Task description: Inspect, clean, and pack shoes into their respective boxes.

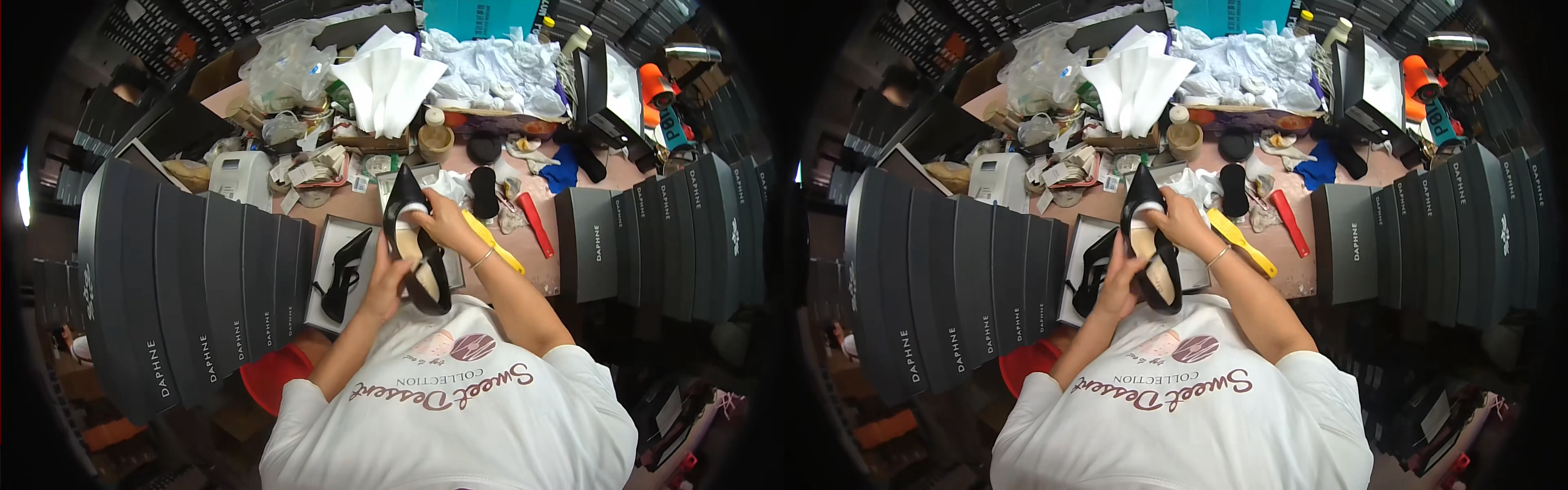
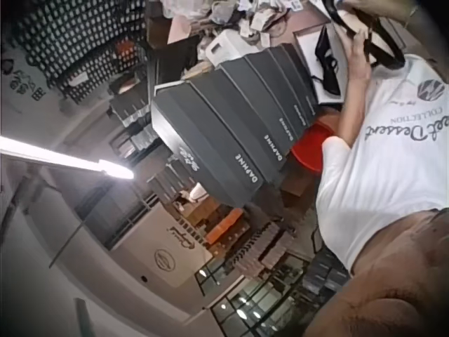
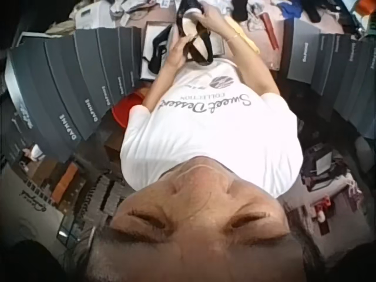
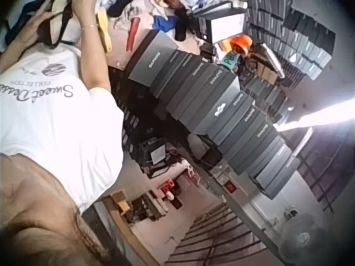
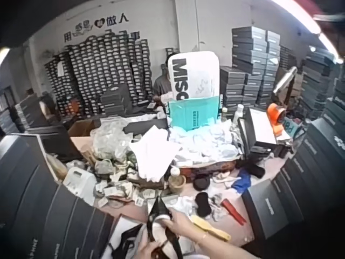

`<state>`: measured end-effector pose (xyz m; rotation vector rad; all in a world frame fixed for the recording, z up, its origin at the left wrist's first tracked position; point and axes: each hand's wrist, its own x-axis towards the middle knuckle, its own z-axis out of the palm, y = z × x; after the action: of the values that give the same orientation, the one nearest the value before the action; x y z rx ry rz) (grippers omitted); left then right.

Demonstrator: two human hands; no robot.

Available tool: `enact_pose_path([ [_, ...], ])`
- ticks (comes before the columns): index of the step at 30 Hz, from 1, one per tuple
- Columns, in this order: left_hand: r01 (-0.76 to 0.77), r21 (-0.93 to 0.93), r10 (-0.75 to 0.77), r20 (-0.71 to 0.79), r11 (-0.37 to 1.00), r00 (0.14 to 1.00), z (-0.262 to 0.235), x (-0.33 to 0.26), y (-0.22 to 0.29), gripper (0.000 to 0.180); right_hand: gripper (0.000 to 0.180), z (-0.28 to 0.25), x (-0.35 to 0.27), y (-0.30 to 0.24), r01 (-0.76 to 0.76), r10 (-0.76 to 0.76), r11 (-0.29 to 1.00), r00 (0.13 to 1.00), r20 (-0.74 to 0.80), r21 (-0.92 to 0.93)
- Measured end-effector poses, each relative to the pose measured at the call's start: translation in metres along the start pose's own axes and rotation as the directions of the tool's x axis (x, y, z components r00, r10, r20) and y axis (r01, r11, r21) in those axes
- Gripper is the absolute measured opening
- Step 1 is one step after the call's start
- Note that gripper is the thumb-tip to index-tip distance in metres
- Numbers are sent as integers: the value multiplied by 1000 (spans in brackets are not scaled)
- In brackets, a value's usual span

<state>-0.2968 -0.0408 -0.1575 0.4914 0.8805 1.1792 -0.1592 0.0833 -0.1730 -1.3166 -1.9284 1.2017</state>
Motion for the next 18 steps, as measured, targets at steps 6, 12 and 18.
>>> enact_pose_path([
  [6, -243, 539, 255, 53, 807, 966, -3, 37, 12, 81, 72, -17, -26, -29, 133, -116, 966, 989, 86, -223],
  [12, 47, -85, -58, -126, 995, 990, -19, 66, 2, 45, 36, -67, -31, 33, -114, 22, 878, 980, 199, 464],
  [18, 198, -325, -177, 95, 925, 980, 10, 53, 20, 46, 41, -116, -32, 150, -125, 98, 985, 972, -215, -117],
])
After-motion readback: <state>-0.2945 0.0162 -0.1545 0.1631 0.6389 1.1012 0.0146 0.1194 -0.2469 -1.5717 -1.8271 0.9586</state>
